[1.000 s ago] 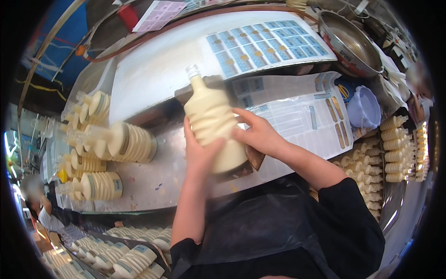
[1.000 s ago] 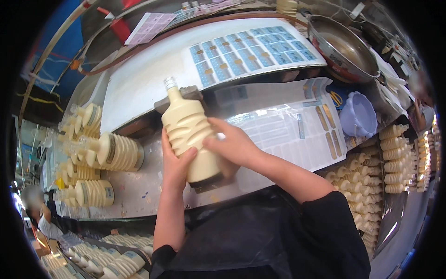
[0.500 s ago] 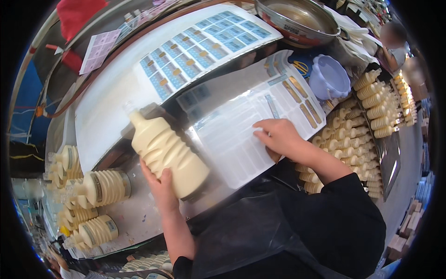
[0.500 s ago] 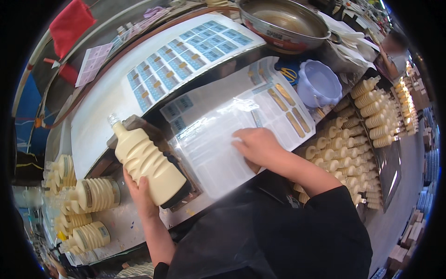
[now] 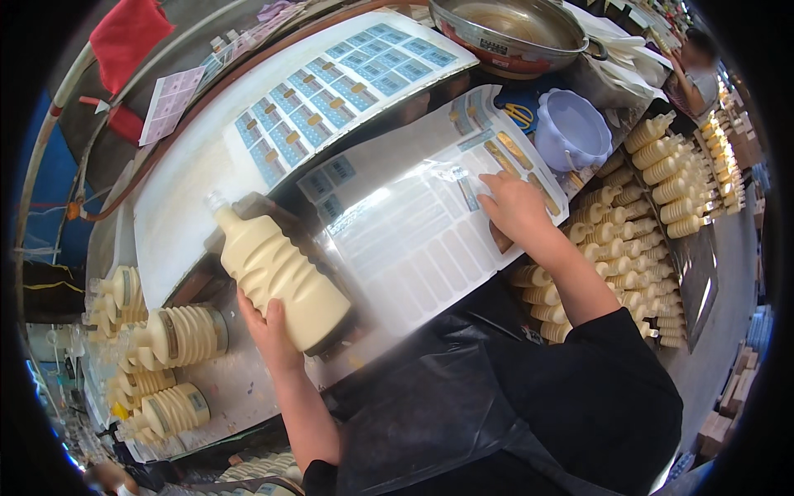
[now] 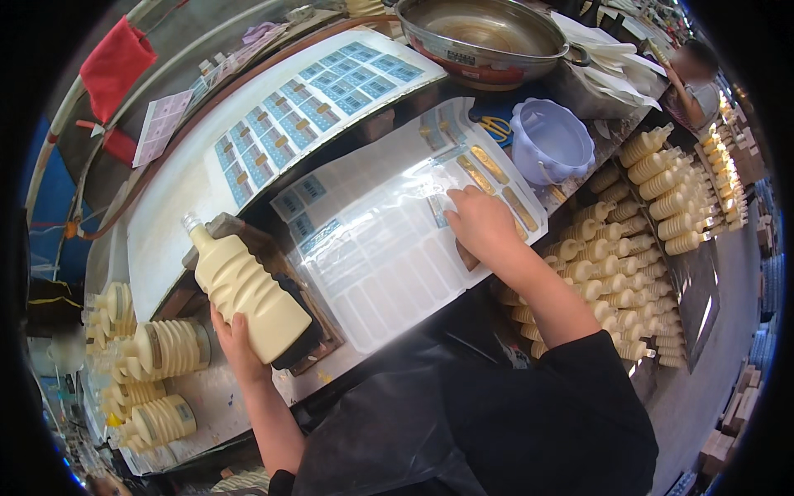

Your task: The person applies adhesive labels to cream-colored plastic bottles. They peel each label from a sheet, wrap it around the bottle, and smooth it into place, repeating the process for multiple bottles.

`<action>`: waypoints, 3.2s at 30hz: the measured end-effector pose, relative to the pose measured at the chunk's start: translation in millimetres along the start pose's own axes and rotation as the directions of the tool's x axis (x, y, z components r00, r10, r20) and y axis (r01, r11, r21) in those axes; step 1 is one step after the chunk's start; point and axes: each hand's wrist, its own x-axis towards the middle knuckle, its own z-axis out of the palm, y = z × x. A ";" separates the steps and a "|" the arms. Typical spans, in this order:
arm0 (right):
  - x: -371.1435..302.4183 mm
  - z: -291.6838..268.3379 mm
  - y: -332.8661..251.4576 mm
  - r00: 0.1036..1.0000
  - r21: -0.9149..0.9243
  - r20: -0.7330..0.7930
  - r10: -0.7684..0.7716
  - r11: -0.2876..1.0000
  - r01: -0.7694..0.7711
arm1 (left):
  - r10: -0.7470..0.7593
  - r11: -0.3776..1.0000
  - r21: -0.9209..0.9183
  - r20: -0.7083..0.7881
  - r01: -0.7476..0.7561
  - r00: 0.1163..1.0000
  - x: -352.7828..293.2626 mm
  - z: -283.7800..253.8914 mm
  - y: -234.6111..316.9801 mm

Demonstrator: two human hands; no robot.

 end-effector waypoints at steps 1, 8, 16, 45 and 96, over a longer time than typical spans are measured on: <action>-3.3 0.5 0.8 1.000 0.000 0.007 -0.006 1.000 0.006 | -0.003 1.000 -0.007 -0.003 0.003 1.000 -0.8 -0.5 0.3; -31.3 13.2 2.5 0.986 0.081 -0.113 -0.122 0.988 0.131 | 0.045 0.991 0.129 -0.011 -0.043 0.999 4.5 -6.5 -7.8; -49.5 13.6 -43.9 0.982 0.203 -0.071 -0.174 0.962 0.185 | -0.043 0.998 0.054 -0.006 0.043 0.999 2.0 -3.3 0.8; 232.2 -151.8 117.0 0.966 0.787 -0.148 0.213 0.617 -0.016 | -0.069 0.996 0.046 -0.057 0.072 0.996 -0.7 4.0 2.3; -61.9 -31.6 81.6 0.982 0.213 -0.186 -0.039 0.974 0.079 | -0.037 0.999 0.030 -0.061 0.039 0.997 -0.3 -7.4 -6.8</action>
